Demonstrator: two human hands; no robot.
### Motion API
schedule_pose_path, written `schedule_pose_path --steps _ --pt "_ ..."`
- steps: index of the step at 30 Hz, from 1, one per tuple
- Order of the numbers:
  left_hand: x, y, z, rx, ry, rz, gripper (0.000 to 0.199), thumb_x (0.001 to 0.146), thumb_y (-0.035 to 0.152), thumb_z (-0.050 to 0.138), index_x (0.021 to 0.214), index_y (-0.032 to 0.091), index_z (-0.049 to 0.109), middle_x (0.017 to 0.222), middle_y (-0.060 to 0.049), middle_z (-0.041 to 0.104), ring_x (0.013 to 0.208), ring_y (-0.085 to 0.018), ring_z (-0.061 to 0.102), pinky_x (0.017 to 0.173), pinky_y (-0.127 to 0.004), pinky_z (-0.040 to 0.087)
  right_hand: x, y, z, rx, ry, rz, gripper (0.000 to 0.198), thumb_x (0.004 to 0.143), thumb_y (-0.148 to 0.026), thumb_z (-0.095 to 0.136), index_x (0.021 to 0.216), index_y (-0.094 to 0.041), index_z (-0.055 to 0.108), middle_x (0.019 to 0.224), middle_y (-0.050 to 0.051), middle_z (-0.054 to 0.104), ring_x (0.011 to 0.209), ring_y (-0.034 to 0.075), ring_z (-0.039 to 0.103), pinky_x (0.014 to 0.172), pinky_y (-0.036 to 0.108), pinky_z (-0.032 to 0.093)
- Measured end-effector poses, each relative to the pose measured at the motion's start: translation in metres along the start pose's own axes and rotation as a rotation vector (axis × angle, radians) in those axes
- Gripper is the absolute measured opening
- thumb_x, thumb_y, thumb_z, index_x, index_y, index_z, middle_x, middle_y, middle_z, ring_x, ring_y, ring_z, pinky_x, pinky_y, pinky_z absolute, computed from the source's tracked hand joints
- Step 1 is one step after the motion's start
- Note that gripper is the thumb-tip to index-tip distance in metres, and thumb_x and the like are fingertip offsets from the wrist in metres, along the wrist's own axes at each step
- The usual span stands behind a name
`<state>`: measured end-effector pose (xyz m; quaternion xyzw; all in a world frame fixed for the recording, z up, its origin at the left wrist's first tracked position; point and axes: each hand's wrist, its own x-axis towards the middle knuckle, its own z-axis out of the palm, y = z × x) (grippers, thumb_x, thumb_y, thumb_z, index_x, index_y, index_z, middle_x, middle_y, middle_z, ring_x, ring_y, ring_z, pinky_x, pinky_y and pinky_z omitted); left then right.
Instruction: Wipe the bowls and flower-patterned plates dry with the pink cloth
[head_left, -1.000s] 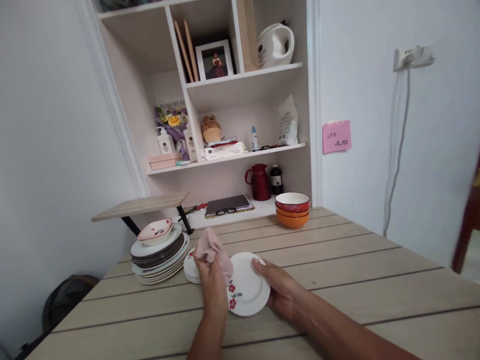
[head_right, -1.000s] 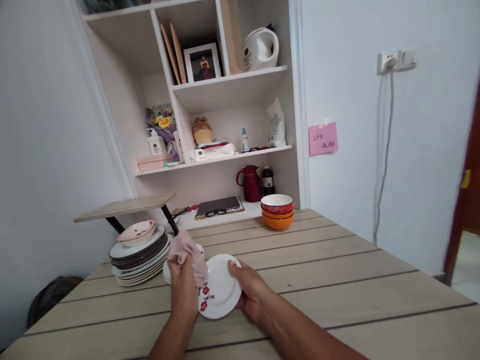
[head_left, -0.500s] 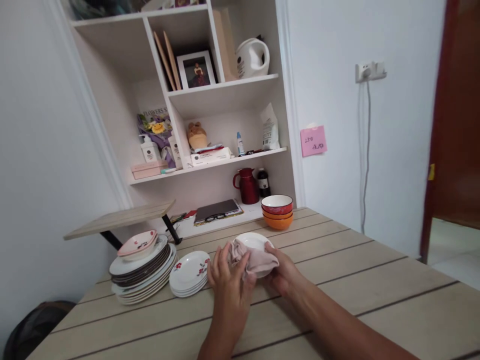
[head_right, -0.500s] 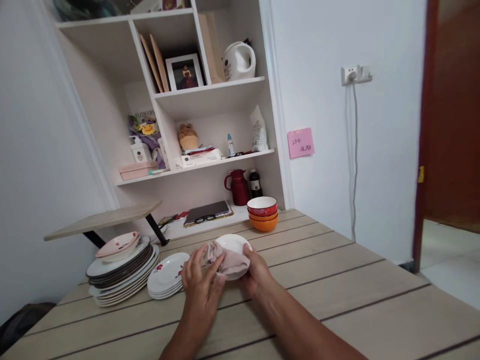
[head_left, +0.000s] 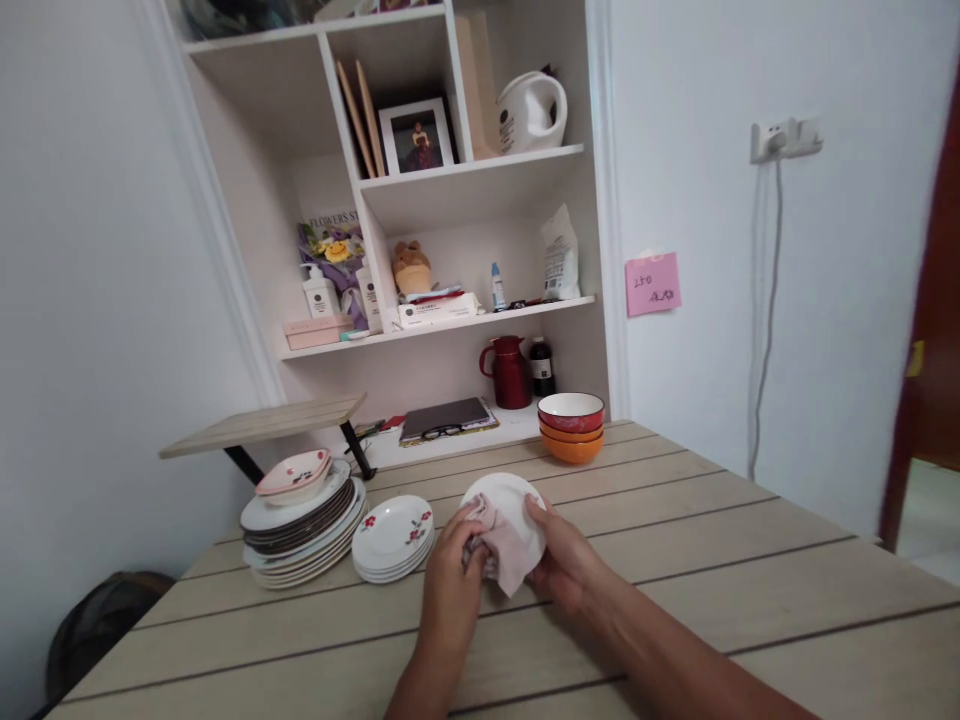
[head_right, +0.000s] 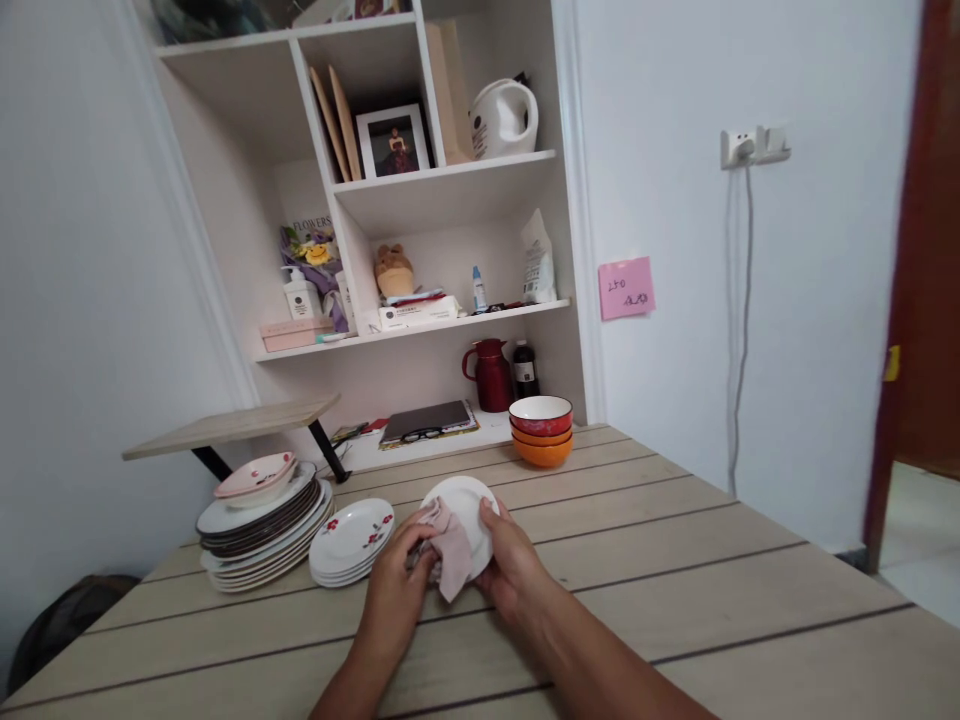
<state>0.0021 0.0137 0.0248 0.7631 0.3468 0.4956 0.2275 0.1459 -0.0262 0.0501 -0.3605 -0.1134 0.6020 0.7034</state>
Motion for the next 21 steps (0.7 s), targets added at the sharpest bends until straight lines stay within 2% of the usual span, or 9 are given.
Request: schedule_pose_path --steps 5,10,13,17,19,21 --pt "-0.002 0.005 0.004 0.182 0.005 0.062 0.031 0.075 0.008 0.059 0.094 0.027 0.074 0.120 -0.007 0.071 0.117 -0.026 0.062 0.110 -0.056 0.034 -0.002 0.007 -0.001 0.023 -0.081 0.011 0.029 0.093 -0.028 0.057 0.121 -0.021 0.054 0.083 0.007 0.075 0.059 0.018 0.068 0.056 0.031 0.056" --pt "-0.003 0.003 0.005 0.147 -0.076 0.111 0.031 0.074 0.009 0.063 0.096 0.026 0.075 0.126 -0.008 0.067 0.120 -0.026 0.060 0.103 -0.049 0.046 -0.002 0.016 -0.004 0.084 -0.205 -0.004 0.021 0.088 -0.032 0.067 0.100 -0.016 0.062 0.074 0.004 0.073 0.054 0.015 0.064 0.049 0.023 0.049" --pt "-0.002 0.004 0.002 0.236 -0.106 0.179 0.030 0.076 0.009 0.064 0.097 0.027 0.074 0.130 -0.007 0.065 0.122 -0.026 0.058 0.106 -0.050 0.043 -0.002 0.019 -0.003 0.073 -0.223 0.014 0.021 0.089 -0.035 0.065 0.096 -0.015 0.063 0.070 0.003 0.071 0.051 0.012 0.060 0.048 0.021 0.047" --pt "0.001 0.008 -0.002 0.493 -0.061 0.270 0.033 0.079 0.008 0.063 0.103 0.029 0.071 0.133 -0.006 0.064 0.121 -0.027 0.059 0.114 -0.062 0.027 -0.004 0.018 0.002 -0.009 -0.157 0.065 0.021 0.093 -0.036 0.059 0.099 -0.015 0.063 0.070 0.002 0.071 0.052 0.012 0.061 0.050 0.021 0.048" --pt "0.001 0.009 -0.001 0.586 -0.030 0.289 0.032 0.082 0.009 0.061 0.107 0.028 0.069 0.134 -0.007 0.063 0.121 -0.028 0.059 0.112 -0.065 0.026 -0.004 0.017 0.004 -0.017 -0.113 0.063 0.019 0.095 -0.033 0.056 0.102 -0.016 0.062 0.073 0.003 0.072 0.054 0.013 0.063 0.053 0.023 0.051" --pt "0.001 0.009 0.001 0.643 -0.024 0.310 0.031 0.084 0.010 0.060 0.109 0.026 0.068 0.133 -0.010 0.063 0.119 -0.029 0.060 0.110 -0.064 0.031 -0.002 0.015 0.004 0.018 -0.109 0.031 0.018 0.096 -0.031 0.054 0.106 -0.017 0.059 0.080 0.005 0.075 0.062 0.015 0.068 0.060 0.027 0.055"
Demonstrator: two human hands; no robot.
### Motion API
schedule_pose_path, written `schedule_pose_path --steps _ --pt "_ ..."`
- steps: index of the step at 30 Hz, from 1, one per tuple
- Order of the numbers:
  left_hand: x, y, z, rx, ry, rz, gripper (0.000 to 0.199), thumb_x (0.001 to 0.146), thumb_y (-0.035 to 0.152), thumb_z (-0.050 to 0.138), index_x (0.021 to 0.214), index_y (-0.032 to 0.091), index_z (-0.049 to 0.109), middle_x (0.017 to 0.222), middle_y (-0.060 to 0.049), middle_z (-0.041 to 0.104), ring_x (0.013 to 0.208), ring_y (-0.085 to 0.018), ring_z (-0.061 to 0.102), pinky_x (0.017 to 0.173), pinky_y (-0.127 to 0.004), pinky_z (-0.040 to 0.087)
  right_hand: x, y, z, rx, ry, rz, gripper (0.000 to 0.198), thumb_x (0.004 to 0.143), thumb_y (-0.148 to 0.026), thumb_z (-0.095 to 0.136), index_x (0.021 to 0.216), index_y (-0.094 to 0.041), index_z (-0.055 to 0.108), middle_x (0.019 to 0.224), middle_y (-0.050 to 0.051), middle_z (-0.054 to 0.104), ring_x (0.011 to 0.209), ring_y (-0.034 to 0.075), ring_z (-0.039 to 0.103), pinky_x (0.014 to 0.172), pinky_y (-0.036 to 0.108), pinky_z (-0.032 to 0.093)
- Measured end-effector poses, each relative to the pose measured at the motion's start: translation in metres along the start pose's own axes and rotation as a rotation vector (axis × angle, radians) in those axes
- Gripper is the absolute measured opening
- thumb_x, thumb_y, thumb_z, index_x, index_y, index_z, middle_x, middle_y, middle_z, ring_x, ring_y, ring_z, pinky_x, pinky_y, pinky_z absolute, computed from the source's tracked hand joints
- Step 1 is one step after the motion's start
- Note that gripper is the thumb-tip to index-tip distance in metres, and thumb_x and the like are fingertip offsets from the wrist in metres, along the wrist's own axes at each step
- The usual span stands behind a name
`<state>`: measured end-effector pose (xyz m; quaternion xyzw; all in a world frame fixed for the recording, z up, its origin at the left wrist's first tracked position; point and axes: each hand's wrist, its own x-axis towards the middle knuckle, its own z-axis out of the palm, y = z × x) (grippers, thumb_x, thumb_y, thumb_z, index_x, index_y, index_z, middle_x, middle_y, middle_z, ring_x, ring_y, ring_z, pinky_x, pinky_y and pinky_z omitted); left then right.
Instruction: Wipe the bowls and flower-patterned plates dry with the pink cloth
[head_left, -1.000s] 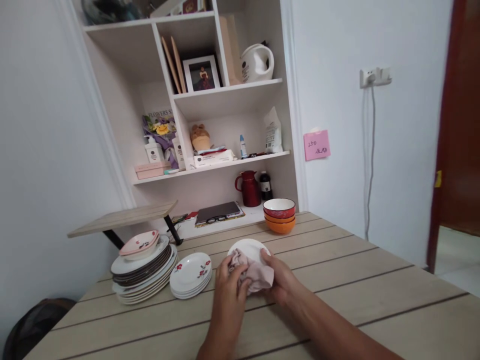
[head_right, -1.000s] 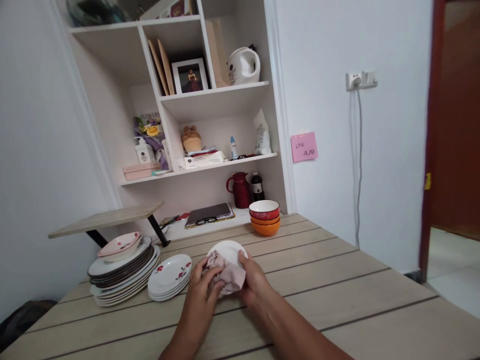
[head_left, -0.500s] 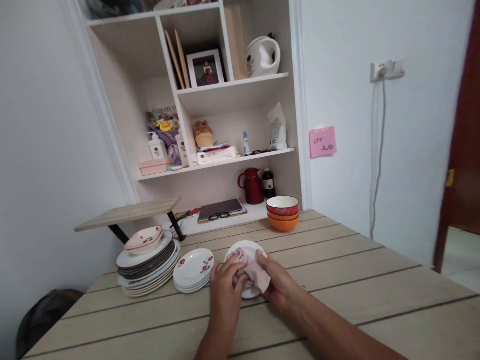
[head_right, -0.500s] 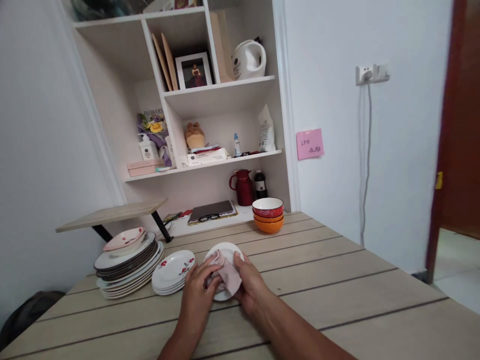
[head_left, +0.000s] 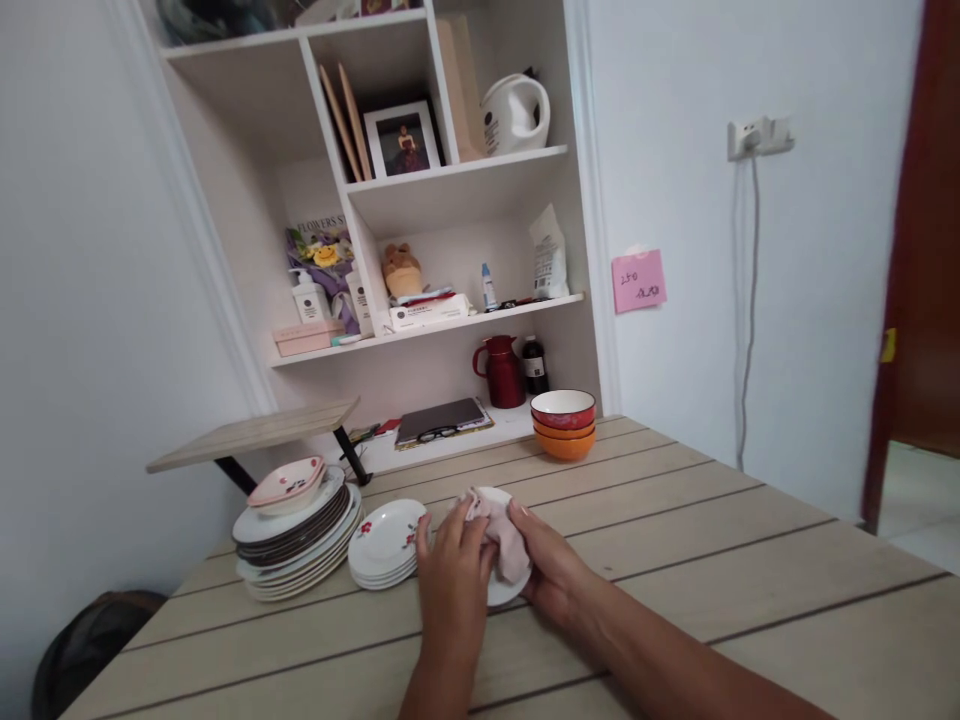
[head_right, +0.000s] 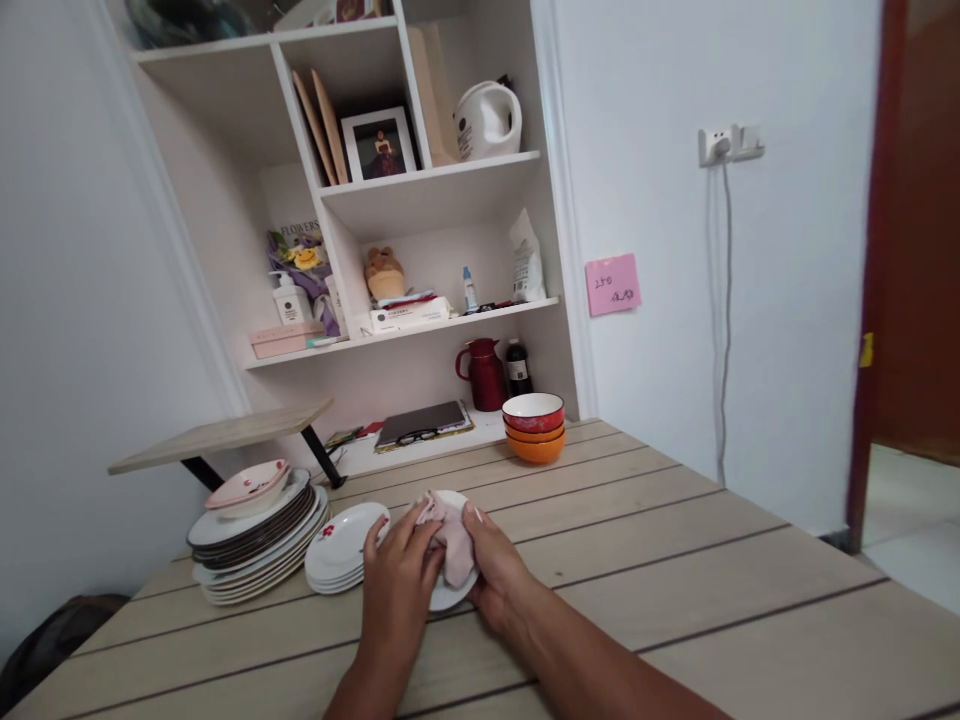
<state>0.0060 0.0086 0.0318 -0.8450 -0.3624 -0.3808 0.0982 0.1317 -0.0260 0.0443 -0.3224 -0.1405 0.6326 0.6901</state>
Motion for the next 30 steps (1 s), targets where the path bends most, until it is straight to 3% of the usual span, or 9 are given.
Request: schedule_pose_path --steps 4,8,12,15,21,26,30 --pt "-0.004 0.006 0.005 0.009 -0.033 0.027 0.033 0.081 0.008 0.060 0.109 0.023 0.070 0.127 -0.012 0.066 0.115 -0.031 0.062 0.102 -0.057 0.045 0.010 -0.006 -0.005 0.031 0.029 -0.092 0.021 0.096 -0.031 0.053 0.113 -0.018 0.055 0.080 0.006 0.075 0.066 0.019 0.070 0.066 0.033 0.058" --pt "-0.010 0.013 0.010 -0.149 -0.082 -0.009 0.040 0.078 0.004 0.055 0.109 0.024 0.071 0.130 -0.010 0.064 0.116 -0.028 0.062 0.099 -0.049 0.051 0.013 -0.013 -0.008 0.042 0.071 -0.096 0.023 0.096 -0.035 0.054 0.113 -0.020 0.054 0.071 0.004 0.073 0.060 0.020 0.069 0.062 0.034 0.057" --pt "-0.011 0.014 0.009 -0.342 -0.124 0.013 0.046 0.081 0.003 0.046 0.113 0.026 0.071 0.136 -0.008 0.061 0.124 -0.023 0.058 0.106 -0.044 0.048 0.004 -0.013 -0.004 0.021 -0.042 0.072 0.035 0.095 -0.046 0.051 0.103 -0.013 0.061 0.073 0.009 0.074 0.064 0.021 0.070 0.065 0.033 0.057" --pt "-0.007 0.011 0.004 -0.367 -0.103 0.030 0.047 0.083 0.004 0.046 0.114 0.029 0.070 0.135 -0.006 0.062 0.124 -0.023 0.059 0.105 -0.046 0.048 0.000 -0.007 0.000 -0.012 -0.094 0.196 0.049 0.094 -0.056 0.049 0.099 -0.010 0.065 0.073 0.011 0.074 0.066 0.021 0.071 0.065 0.032 0.057" --pt "0.001 0.013 -0.001 -0.118 -0.061 -0.023 0.040 0.079 0.004 0.055 0.106 0.029 0.071 0.127 -0.008 0.067 0.118 -0.029 0.061 0.110 -0.063 0.033 0.011 0.001 -0.006 0.052 -0.012 0.012 0.025 0.095 -0.039 0.054 0.102 -0.016 0.062 0.072 0.004 0.073 0.056 0.016 0.066 0.058 0.027 0.053" --pt "-0.004 0.005 0.003 -0.232 -0.135 -0.088 0.040 0.076 0.003 0.050 0.103 0.024 0.070 0.129 -0.009 0.065 0.117 -0.027 0.060 0.100 -0.048 0.046 0.019 -0.004 -0.014 0.040 0.009 -0.034 0.031 0.094 -0.043 0.055 0.112 -0.018 0.060 0.083 0.007 0.075 0.069 0.022 0.071 0.071 0.036 0.058" --pt "-0.010 -0.005 0.001 -0.400 -0.204 -0.085 0.041 0.087 0.010 0.040 0.112 0.025 0.069 0.128 -0.009 0.066 0.121 -0.025 0.058 0.104 -0.046 0.044 0.019 -0.008 -0.014 0.043 0.033 -0.048 0.030 0.094 -0.039 0.055 0.117 -0.019 0.056 0.086 0.007 0.076 0.074 0.023 0.072 0.076 0.039 0.059"
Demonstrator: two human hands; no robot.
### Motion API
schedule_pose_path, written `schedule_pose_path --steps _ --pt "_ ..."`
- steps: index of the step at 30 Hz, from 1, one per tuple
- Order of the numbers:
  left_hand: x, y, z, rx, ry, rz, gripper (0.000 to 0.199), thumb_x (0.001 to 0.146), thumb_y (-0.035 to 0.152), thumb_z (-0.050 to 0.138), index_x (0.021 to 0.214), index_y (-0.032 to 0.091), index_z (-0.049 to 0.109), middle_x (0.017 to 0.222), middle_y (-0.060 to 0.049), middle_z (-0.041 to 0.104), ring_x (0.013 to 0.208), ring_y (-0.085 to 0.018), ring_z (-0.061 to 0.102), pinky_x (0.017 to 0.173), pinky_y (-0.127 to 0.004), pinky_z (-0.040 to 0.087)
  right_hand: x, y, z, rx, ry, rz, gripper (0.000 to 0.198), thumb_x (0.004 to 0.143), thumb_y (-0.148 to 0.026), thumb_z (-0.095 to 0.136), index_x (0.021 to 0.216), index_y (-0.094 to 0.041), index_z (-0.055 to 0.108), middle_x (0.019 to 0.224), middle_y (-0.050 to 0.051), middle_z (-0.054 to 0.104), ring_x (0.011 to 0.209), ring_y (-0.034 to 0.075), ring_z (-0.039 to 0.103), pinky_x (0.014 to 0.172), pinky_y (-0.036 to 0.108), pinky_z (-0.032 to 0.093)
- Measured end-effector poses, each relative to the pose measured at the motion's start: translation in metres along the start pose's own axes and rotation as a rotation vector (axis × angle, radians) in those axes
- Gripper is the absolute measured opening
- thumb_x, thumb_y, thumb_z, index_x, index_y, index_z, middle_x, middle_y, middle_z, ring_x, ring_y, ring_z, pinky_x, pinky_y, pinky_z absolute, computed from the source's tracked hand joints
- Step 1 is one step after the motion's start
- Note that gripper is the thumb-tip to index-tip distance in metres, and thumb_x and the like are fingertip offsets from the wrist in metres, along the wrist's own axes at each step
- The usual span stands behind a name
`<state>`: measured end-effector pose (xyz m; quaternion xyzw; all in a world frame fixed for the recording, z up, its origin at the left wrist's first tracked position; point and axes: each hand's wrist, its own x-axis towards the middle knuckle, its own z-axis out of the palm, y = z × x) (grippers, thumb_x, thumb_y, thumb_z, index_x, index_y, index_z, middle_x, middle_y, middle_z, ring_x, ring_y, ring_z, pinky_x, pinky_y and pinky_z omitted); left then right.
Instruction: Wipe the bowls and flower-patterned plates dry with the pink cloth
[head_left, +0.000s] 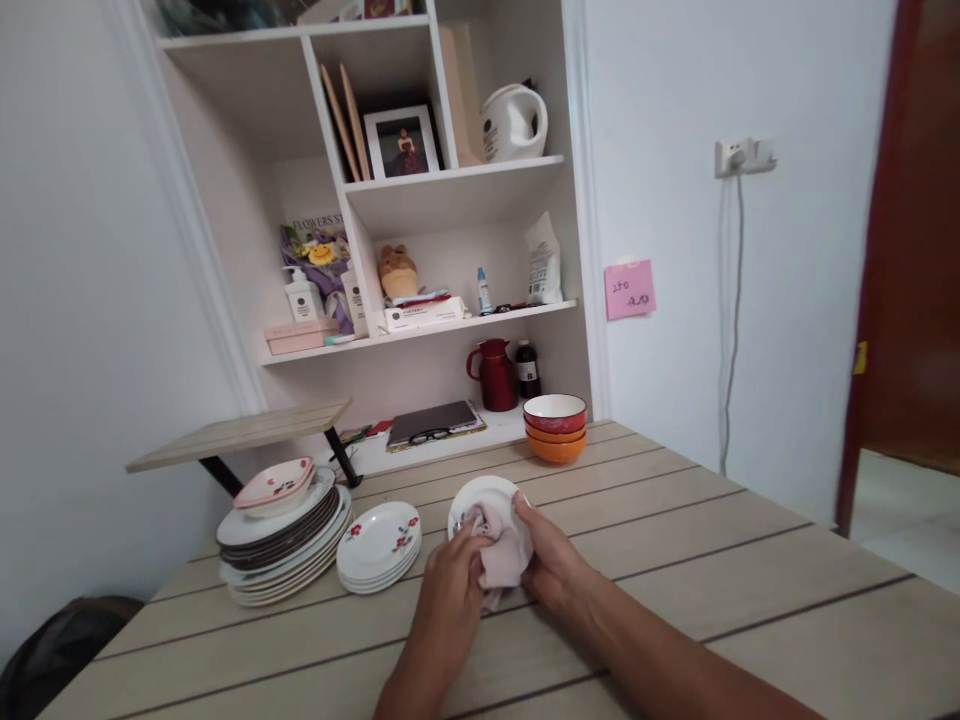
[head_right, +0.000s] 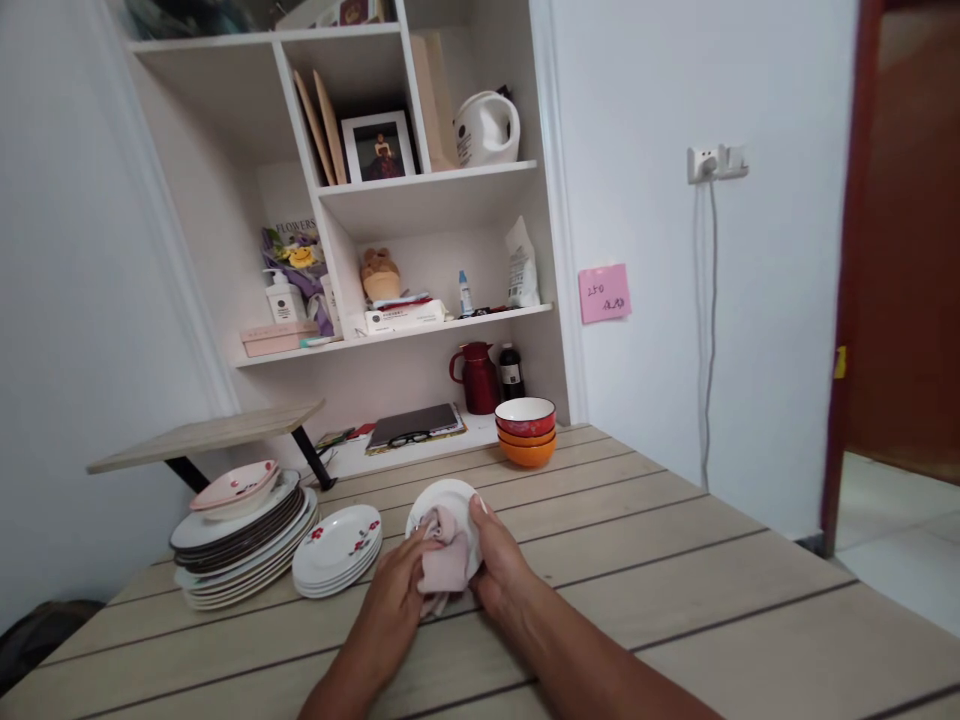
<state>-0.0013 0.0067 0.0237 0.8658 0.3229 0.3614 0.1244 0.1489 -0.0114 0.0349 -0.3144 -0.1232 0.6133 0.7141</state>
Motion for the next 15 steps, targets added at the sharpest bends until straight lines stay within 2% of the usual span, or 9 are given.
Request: schedule_pose_path --steps 4,8,11,15 --pt "-0.005 0.008 -0.004 -0.043 -0.035 0.026 0.037 0.096 0.030 0.038 0.120 0.025 0.066 0.134 -0.010 0.062 0.131 -0.027 0.051 0.112 -0.053 0.033 -0.003 -0.003 0.003 -0.005 0.066 -0.006 0.030 0.094 -0.039 0.056 0.117 -0.021 0.055 0.082 0.005 0.074 0.072 0.021 0.071 0.077 0.038 0.059" --pt "-0.006 0.022 0.001 0.029 -0.041 0.020 0.037 0.089 0.040 0.055 0.119 0.020 0.065 0.134 -0.015 0.061 0.129 -0.033 0.052 0.113 -0.059 0.027 -0.008 -0.003 0.006 -0.005 0.064 -0.003 0.033 0.092 -0.039 0.058 0.120 -0.022 0.053 0.083 0.005 0.075 0.073 0.023 0.072 0.077 0.039 0.059" --pt "-0.002 0.024 0.007 0.081 0.023 -0.040 0.035 0.080 0.032 0.063 0.112 0.018 0.066 0.120 -0.016 0.068 0.119 -0.035 0.058 0.110 -0.059 0.031 -0.010 -0.002 0.008 0.000 0.025 -0.008 0.033 0.092 -0.037 0.057 0.120 -0.020 0.053 0.085 0.007 0.075 0.074 0.023 0.072 0.077 0.038 0.058" --pt "0.005 0.013 0.005 -0.071 0.098 -0.142 0.033 0.088 0.023 0.042 0.108 0.019 0.068 0.105 -0.014 0.073 0.101 -0.029 0.066 0.093 -0.046 0.048 -0.007 -0.002 0.009 -0.008 -0.007 -0.022 0.024 0.096 -0.032 0.050 0.117 -0.020 0.053 0.081 0.006 0.075 0.066 0.021 0.070 0.069 0.036 0.057"
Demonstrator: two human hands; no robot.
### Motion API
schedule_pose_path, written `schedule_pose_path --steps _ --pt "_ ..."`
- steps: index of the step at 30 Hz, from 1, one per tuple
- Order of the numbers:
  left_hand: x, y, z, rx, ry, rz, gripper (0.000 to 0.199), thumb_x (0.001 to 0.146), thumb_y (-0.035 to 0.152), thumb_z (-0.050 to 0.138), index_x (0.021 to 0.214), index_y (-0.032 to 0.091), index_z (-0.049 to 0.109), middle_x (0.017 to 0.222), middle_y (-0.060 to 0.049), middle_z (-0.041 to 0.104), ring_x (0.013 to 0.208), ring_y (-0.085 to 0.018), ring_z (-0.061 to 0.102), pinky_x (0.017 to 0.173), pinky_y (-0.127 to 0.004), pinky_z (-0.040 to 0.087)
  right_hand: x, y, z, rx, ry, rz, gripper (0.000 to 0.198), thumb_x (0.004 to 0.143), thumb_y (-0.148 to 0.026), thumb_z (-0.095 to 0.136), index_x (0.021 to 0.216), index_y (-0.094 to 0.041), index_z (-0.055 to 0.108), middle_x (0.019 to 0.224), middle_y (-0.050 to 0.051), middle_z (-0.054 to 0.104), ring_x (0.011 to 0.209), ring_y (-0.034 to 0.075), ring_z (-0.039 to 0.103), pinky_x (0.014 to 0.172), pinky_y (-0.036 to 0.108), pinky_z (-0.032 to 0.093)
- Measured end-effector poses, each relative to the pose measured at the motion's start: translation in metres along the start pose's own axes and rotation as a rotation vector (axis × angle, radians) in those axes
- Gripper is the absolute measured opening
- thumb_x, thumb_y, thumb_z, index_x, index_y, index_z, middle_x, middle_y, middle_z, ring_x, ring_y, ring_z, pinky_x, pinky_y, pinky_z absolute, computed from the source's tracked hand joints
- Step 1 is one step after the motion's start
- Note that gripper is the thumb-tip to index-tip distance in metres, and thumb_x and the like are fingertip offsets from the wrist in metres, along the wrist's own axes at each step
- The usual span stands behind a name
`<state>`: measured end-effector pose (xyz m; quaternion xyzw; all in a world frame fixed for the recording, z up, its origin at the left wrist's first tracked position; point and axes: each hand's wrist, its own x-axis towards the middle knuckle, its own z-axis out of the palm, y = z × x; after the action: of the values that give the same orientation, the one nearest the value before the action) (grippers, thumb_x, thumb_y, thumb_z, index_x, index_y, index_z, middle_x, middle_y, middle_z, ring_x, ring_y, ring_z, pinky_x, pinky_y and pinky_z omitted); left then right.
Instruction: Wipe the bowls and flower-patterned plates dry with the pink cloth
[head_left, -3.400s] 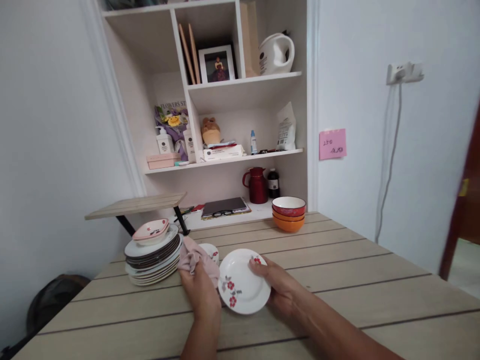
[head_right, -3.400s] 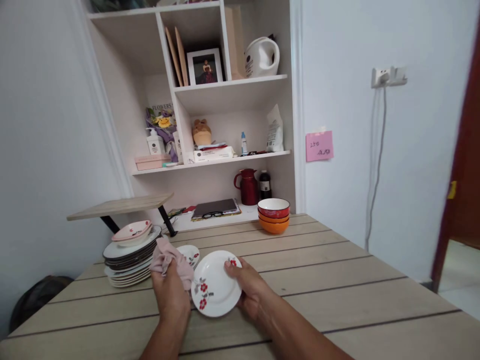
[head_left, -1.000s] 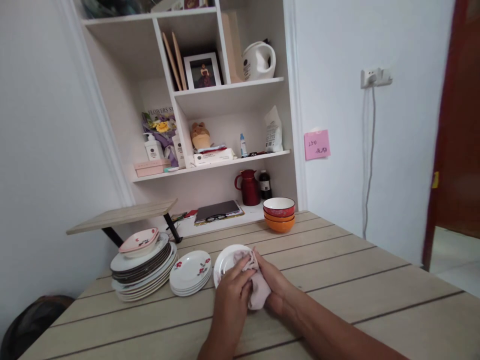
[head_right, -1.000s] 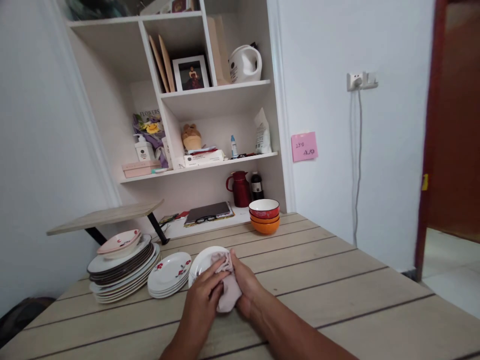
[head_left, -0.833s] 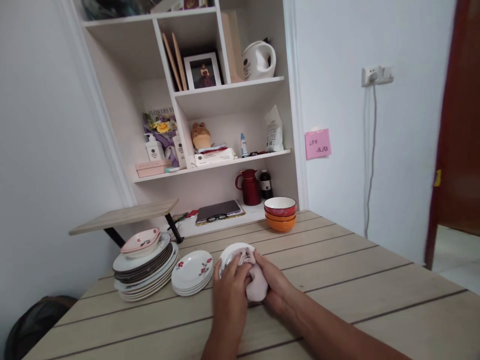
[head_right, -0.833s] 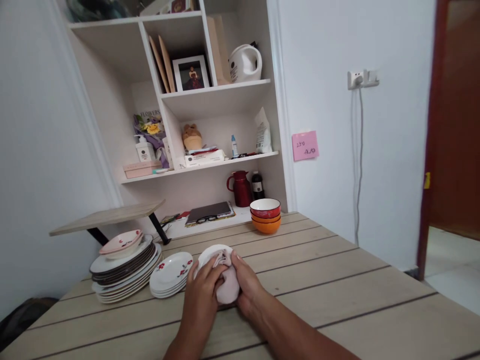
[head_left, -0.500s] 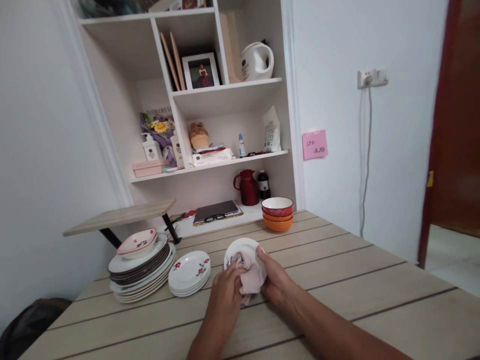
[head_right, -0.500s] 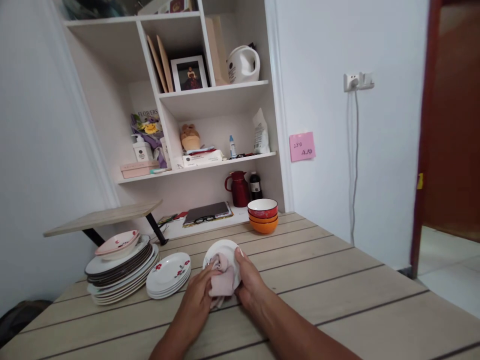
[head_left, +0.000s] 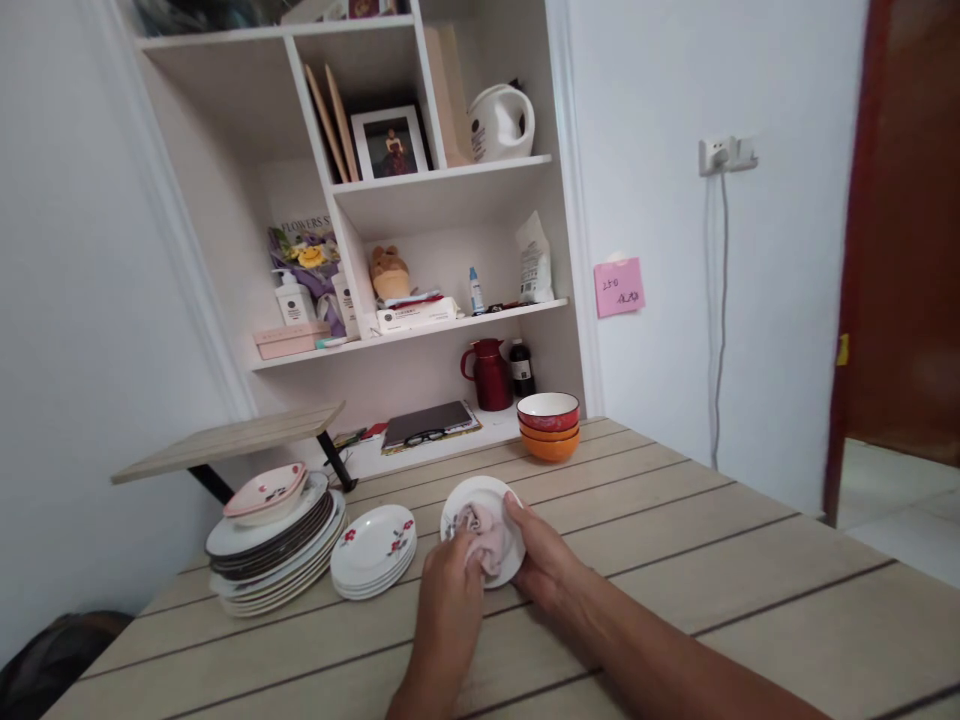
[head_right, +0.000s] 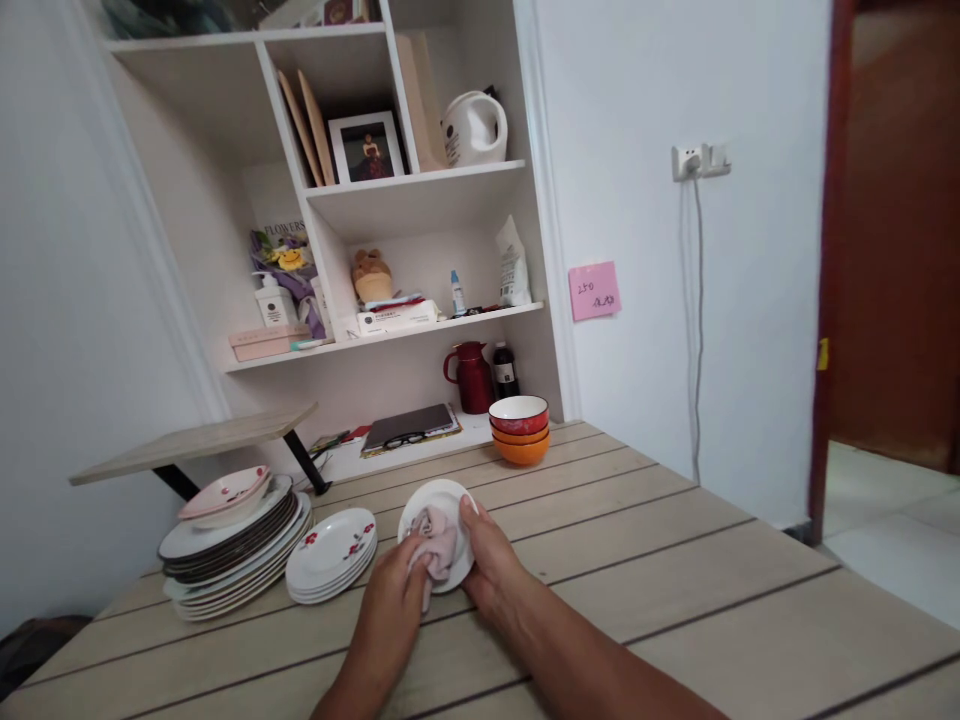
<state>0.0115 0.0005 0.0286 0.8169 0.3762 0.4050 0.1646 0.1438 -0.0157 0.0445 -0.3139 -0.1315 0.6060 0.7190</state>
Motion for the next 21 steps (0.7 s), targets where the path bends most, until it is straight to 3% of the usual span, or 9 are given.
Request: schedule_pose_path --steps 3,5,9,13,16,19,21 --pt "0.005 -0.010 -0.006 -0.166 -0.029 -0.047 0.031 0.088 0.027 0.041 0.103 0.019 0.068 0.098 -0.011 0.074 0.091 -0.026 0.067 0.084 -0.040 0.051 0.002 0.001 -0.002 -0.029 -0.049 -0.009 0.018 0.096 -0.030 0.052 0.110 -0.020 0.055 0.074 0.004 0.073 0.060 0.018 0.067 0.060 0.031 0.055" --pt "0.006 -0.015 -0.008 -0.220 0.021 -0.046 0.028 0.083 0.023 0.047 0.103 0.019 0.065 0.100 -0.009 0.072 0.093 -0.025 0.066 0.085 -0.038 0.050 0.003 0.003 -0.003 -0.053 -0.092 -0.014 0.015 0.095 -0.028 0.055 0.106 -0.019 0.057 0.072 0.003 0.072 0.058 0.017 0.065 0.057 0.029 0.053" --pt "0.008 -0.022 -0.007 -0.236 0.195 -0.112 0.045 0.072 0.017 0.058 0.117 0.019 0.056 0.105 -0.007 0.064 0.089 -0.021 0.063 0.085 -0.036 0.049 0.001 0.007 -0.003 -0.086 -0.150 -0.007 0.015 0.093 -0.027 0.056 0.104 -0.017 0.059 0.076 0.004 0.073 0.063 0.018 0.067 0.060 0.030 0.054" --pt "0.009 -0.026 -0.007 -0.198 0.179 -0.103 0.051 0.074 0.015 0.060 0.125 0.021 0.054 0.100 -0.004 0.061 0.088 -0.019 0.062 0.087 -0.035 0.049 -0.001 0.008 -0.002 -0.111 -0.167 0.037 0.018 0.093 -0.028 0.055 0.107 -0.017 0.059 0.079 0.005 0.074 0.063 0.018 0.067 0.061 0.032 0.054" --pt "0.008 -0.022 -0.013 -0.003 0.161 -0.021 0.043 0.078 0.012 0.057 0.119 0.023 0.060 0.104 -0.005 0.060 0.096 -0.021 0.060 0.089 -0.037 0.048 0.000 0.008 -0.003 -0.112 -0.165 0.036 0.017 0.093 -0.028 0.057 0.107 -0.017 0.059 0.076 0.004 0.074 0.060 0.017 0.066 0.060 0.030 0.053" --pt "0.005 -0.011 -0.019 0.354 0.325 0.068 0.032 0.081 0.017 0.064 0.112 0.022 0.064 0.111 -0.009 0.056 0.105 -0.027 0.056 0.089 -0.042 0.046 0.001 0.009 -0.003 -0.093 -0.152 0.029 0.018 0.093 -0.027 0.057 0.107 -0.017 0.059 0.075 0.003 0.074 0.062 0.018 0.067 0.061 0.030 0.053" --pt "0.003 -0.004 -0.020 0.551 0.405 0.175 0.017 0.082 0.017 0.065 0.099 0.021 0.067 0.107 -0.009 0.056 0.100 -0.027 0.055 0.085 -0.042 0.045 0.000 0.011 -0.002 -0.088 -0.144 0.056 0.019 0.093 -0.028 0.057 0.109 -0.018 0.059 0.077 0.005 0.075 0.064 0.018 0.068 0.064 0.032 0.054"
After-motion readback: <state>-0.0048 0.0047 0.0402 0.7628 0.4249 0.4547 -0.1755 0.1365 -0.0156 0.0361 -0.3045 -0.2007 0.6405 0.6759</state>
